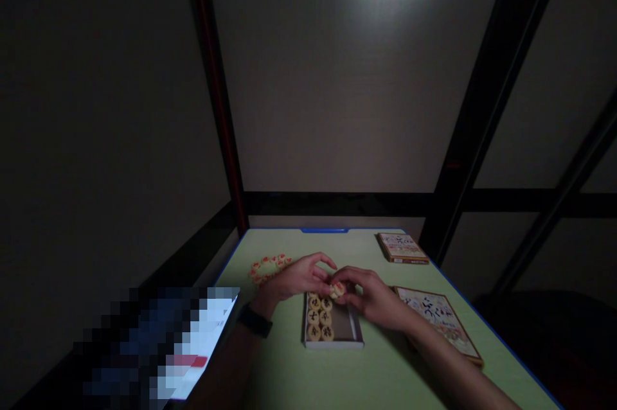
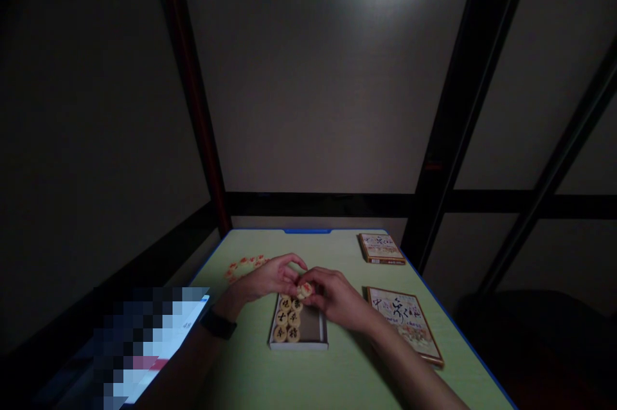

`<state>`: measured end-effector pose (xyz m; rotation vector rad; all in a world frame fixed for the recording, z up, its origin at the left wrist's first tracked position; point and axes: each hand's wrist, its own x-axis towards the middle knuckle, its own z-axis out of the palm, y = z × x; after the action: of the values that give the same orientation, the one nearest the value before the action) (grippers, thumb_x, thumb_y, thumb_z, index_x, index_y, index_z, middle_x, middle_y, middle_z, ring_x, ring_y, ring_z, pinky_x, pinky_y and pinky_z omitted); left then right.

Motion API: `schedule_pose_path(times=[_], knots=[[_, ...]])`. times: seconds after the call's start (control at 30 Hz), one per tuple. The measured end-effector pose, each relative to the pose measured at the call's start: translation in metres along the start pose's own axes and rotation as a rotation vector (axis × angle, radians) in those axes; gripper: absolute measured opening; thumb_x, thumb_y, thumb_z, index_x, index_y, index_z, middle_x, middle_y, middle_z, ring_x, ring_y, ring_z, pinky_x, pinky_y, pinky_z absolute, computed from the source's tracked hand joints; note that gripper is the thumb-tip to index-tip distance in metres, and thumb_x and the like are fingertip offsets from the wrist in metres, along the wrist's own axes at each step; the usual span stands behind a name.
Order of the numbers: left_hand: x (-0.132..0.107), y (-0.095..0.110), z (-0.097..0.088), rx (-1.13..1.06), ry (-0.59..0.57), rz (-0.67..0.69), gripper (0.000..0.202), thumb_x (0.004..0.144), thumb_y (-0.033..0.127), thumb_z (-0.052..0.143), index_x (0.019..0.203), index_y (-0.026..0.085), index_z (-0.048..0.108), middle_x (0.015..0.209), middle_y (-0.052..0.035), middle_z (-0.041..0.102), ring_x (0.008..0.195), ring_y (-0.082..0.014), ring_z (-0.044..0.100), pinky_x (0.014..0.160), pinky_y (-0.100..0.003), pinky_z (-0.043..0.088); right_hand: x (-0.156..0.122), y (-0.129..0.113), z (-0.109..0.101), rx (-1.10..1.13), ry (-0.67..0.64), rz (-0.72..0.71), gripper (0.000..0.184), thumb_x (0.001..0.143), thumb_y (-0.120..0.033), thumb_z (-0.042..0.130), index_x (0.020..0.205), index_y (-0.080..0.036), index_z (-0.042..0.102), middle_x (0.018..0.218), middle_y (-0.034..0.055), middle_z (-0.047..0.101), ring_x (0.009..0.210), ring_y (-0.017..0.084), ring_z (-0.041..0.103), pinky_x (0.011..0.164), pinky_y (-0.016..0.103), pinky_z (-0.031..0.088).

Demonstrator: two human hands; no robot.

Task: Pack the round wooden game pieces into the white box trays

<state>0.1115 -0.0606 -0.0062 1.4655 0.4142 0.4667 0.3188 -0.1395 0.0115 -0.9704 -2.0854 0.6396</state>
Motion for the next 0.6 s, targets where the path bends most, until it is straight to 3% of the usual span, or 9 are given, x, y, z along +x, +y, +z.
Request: schedule_pose_path(times=[0.1, 0.27, 0.33, 0.47, 0.6], knots=[[-0.001, -0.003, -0.003, 0.051, 0.071, -0.001, 0.064, 0.065, 0.039, 0.089, 0.114, 0.017, 0.054, 0.093, -0.0077, 0.073, 0.087, -0.02, 0.07, 0.079, -0.031, 0.05, 0.0, 0.001, -0.001, -0.052, 0.012, 0.04, 0.015, 0.082, -0.014, 0.066, 0.096, -0.019, 0.068, 0.09, 0.0038, 0.071, 0.081, 0.017, 0.062, 0.074, 0.027, 0.045], [0.001, -0.013, -0.02, 0.283, 0.5, 0.13, 0.041, 0.074, 0.045, 0.079, 0.097, 0.017, 0.06, 0.086, -0.0049, 0.071, 0.083, -0.017, 0.067, 0.075, -0.029, 0.051, 0.001, 0.012, 0.003, -0.402, -0.121, 0.095, 0.015, 0.08, -0.009, 0.059, 0.09, -0.018, 0.066, 0.086, 0.0051, 0.068, 0.078, 0.018, 0.062, 0.071, 0.027, 0.044], [0.002, -0.018, -0.024, 0.387, 0.594, 0.147, 0.03, 0.081, 0.044, 0.07, 0.088, 0.016, 0.061, 0.08, -0.0037, 0.069, 0.078, -0.0157, 0.065, 0.068, -0.026, 0.049, 0.002, 0.017, 0.011, -0.542, -0.186, 0.086, 0.013, 0.081, -0.009, 0.057, 0.088, -0.017, 0.065, 0.086, 0.0061, 0.067, 0.08, 0.019, 0.062, 0.071, 0.027, 0.043], [0.001, -0.025, -0.021, 0.639, 0.619, 0.089, 0.018, 0.085, 0.032, 0.059, 0.077, 0.016, 0.063, 0.074, -0.0028, 0.068, 0.073, -0.0152, 0.063, 0.064, -0.024, 0.046, 0.005, 0.022, 0.026, -0.685, -0.22, 0.084, 0.017, 0.083, -0.008, 0.054, 0.093, -0.017, 0.064, 0.092, 0.0078, 0.066, 0.082, 0.019, 0.061, 0.071, 0.027, 0.043], [-0.002, -0.02, -0.009, 0.885, 0.559, 0.02, 0.023, 0.089, 0.029, 0.05, 0.079, 0.017, 0.066, 0.076, -0.0024, 0.07, 0.074, -0.0155, 0.062, 0.068, -0.025, 0.046, 0.005, 0.026, 0.027, -0.64, -0.18, 0.097, 0.018, 0.083, -0.007, 0.055, 0.095, -0.017, 0.063, 0.099, 0.007, 0.061, 0.078, 0.016, 0.059, 0.068, 0.026, 0.043]])
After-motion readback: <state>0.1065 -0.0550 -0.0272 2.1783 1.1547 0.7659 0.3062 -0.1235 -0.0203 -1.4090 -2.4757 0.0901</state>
